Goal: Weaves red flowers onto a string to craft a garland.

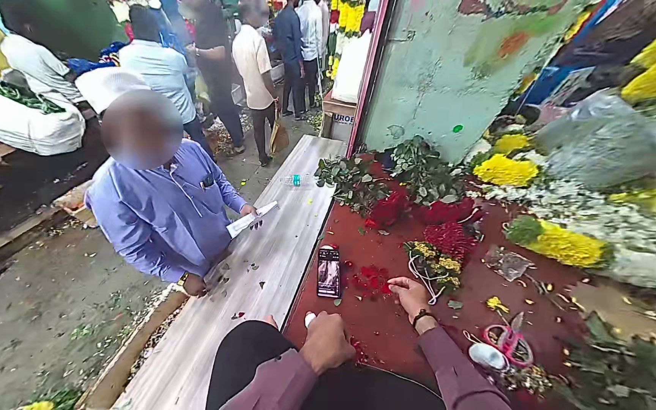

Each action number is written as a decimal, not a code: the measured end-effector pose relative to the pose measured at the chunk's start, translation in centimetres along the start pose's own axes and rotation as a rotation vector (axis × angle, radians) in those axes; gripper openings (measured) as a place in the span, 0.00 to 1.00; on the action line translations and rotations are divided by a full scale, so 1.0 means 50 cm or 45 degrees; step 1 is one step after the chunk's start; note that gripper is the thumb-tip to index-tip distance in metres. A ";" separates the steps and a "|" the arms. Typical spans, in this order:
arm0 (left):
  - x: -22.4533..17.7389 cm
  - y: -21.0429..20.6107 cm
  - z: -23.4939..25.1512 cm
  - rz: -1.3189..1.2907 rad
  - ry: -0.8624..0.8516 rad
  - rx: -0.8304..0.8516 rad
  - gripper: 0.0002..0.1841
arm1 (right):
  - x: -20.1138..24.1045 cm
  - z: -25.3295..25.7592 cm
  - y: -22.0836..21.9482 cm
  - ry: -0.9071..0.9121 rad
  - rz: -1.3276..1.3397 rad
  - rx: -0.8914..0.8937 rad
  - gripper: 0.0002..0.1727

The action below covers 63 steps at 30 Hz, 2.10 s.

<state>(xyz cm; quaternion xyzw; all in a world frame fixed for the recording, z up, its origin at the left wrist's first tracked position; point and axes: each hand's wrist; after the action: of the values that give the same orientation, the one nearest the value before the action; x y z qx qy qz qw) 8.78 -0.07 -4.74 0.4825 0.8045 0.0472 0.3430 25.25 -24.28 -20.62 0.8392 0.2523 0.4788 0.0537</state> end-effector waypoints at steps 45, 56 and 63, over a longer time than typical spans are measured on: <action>0.013 -0.001 -0.008 -0.014 0.135 0.001 0.16 | 0.054 -0.247 -0.045 0.209 0.493 0.350 0.14; 0.019 0.003 -0.014 0.018 0.188 -0.001 0.14 | 0.060 -0.247 -0.055 0.163 0.659 0.460 0.09; 0.020 0.004 -0.013 0.035 0.198 0.015 0.14 | 0.062 -0.253 -0.060 0.277 0.581 0.405 0.11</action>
<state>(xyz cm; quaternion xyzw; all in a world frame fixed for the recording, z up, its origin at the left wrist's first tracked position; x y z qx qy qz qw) 8.24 0.99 -4.69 0.4905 0.8223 0.0844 0.2760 14.90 -22.14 -12.42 0.8159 0.1331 0.5200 -0.2148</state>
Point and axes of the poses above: each hand's wrist, its own z-axis towards the middle knuckle, its own y-axis out of the back of the hand, x = y × z, and after that the axes turned 12 degrees about x, right-handed
